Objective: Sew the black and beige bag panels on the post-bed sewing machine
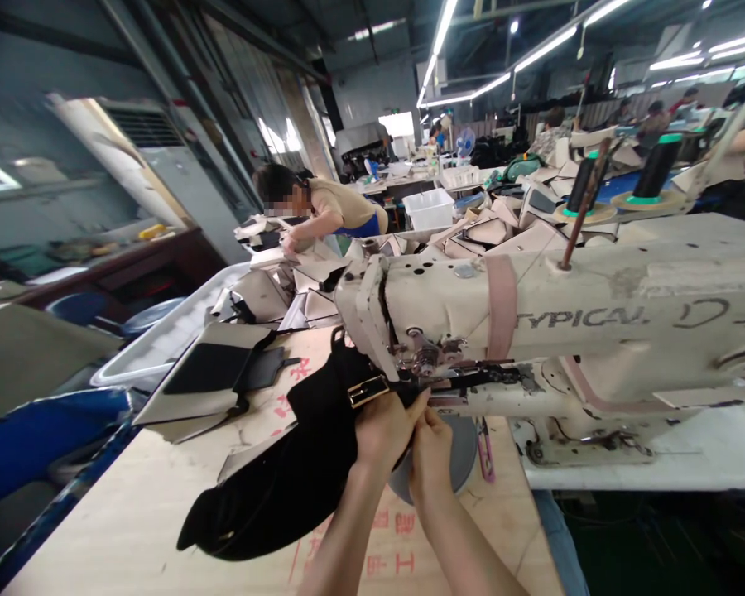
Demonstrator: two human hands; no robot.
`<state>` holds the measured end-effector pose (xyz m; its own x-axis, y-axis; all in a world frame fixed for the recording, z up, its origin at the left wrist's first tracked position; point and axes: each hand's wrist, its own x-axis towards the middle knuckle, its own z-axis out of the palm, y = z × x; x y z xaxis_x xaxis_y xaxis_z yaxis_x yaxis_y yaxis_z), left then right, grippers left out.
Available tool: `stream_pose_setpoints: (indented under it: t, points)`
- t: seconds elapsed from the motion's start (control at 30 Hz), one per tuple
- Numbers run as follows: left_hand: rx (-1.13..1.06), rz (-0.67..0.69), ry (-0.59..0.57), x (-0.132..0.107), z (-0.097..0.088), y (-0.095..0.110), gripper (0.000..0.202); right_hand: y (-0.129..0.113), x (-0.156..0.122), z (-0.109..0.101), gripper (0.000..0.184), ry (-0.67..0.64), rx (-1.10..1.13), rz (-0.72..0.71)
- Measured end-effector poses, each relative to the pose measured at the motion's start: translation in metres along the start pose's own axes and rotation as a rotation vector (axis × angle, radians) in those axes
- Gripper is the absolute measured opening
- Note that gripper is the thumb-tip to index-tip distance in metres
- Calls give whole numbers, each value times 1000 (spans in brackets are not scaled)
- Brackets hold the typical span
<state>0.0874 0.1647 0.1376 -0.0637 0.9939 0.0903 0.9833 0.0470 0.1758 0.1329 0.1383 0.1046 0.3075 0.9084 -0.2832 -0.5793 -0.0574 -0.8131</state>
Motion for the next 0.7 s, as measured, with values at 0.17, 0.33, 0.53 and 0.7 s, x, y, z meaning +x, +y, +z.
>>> stream_pose_setpoints:
  t: [0.17, 0.33, 0.53, 0.7]
  points:
    - [-13, 29, 74, -6, 1, 2, 50, 6, 2, -2, 23, -36, 102, 72]
    - [-21, 24, 20, 2, 9, -5, 42, 11, 5, -1, 28, -31, 142, 110]
    - [-181, 44, -35, 12, 14, -27, 35, 14, 6, 2, 37, -25, 226, 161]
    - [-442, -28, 12, 14, 16, -24, 33, 18, 8, 0, 39, 13, 179, 150]
